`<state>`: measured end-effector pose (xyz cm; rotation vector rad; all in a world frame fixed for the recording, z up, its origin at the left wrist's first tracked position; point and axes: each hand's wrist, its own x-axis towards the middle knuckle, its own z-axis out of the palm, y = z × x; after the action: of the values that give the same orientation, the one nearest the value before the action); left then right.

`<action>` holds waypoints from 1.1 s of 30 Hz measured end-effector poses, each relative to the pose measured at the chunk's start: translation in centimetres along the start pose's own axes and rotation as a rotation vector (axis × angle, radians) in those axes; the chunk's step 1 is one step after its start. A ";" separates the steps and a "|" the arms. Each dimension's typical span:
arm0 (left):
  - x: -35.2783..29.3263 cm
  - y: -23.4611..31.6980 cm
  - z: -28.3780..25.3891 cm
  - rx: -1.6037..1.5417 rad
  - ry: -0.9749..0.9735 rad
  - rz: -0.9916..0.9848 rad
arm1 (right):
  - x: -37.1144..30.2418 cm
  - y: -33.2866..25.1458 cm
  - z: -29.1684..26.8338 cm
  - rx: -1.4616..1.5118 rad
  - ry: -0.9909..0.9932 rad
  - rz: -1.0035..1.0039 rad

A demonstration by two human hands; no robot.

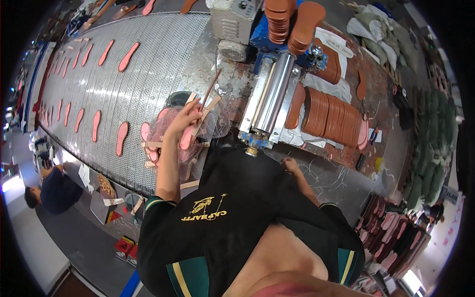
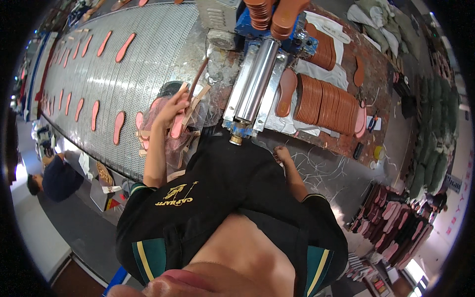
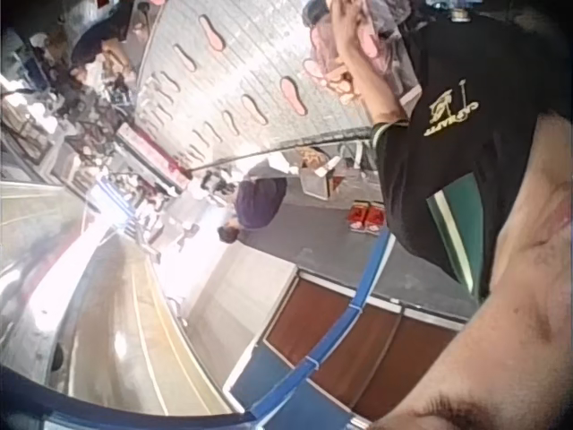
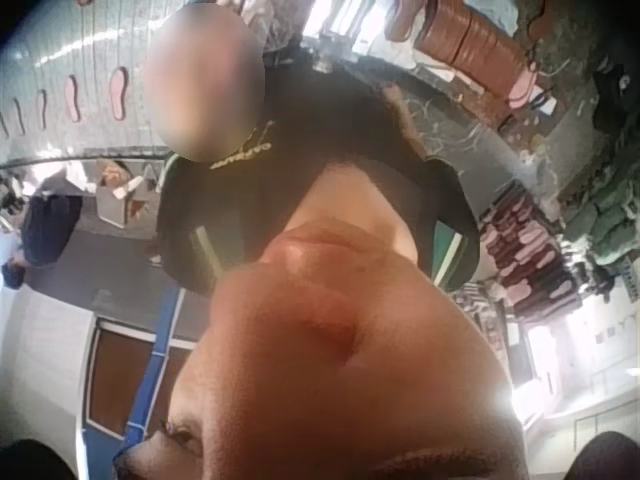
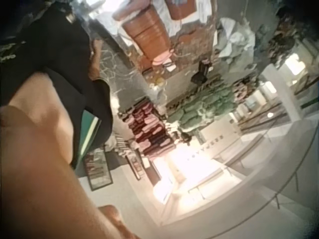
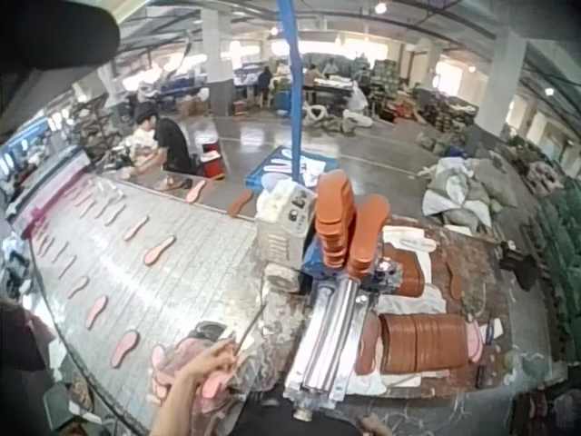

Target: Apply adhesive to shoe soles using a motorized roller machine and stack the processed soles on a conveyor or workbench.

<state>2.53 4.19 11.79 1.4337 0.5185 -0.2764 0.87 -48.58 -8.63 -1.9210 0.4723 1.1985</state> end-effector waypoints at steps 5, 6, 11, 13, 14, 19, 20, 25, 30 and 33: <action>-4.7 -7.5 0.2 -0.774 0.188 -0.300 | 0.8 -2.1 -1.2 0.311 -0.038 0.001; -5.1 -7.8 0.3 -0.786 0.238 -0.336 | 0.7 -2.5 -1.1 0.295 -0.045 -0.001; -5.1 -8.4 -1.2 -0.938 0.287 -0.161 | 0.0 -3.7 -0.9 0.287 -0.136 -0.024; -4.3 -8.1 -2.5 -0.998 0.348 -0.090 | -0.9 -4.0 -0.2 0.224 -0.020 -0.029; -3.5 -8.4 -3.6 -1.004 0.276 -0.058 | 0.0 -2.4 -0.6 0.231 -0.034 -0.028; 0.6 -5.3 -8.3 -1.115 0.171 -0.006 | -2.3 -2.6 1.2 0.229 -0.007 0.039; 1.4 -2.9 -8.8 -1.097 0.212 0.001 | -2.6 -2.3 1.5 0.253 -0.005 0.060; 7.0 1.3 -17.8 -1.064 -0.026 0.184 | -6.4 -3.6 4.4 0.243 0.101 0.143; 10.6 -2.9 -24.4 -0.875 0.351 -0.147 | -8.6 -2.4 7.9 0.214 0.201 -0.089; 10.4 -8.1 -26.0 -0.705 0.353 -0.159 | -6.5 -0.7 8.8 0.131 0.248 -0.144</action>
<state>3.01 30.03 -1.77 0.7511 0.9144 0.0454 -6.82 -41.82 -4.62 -1.9627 0.5192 0.8223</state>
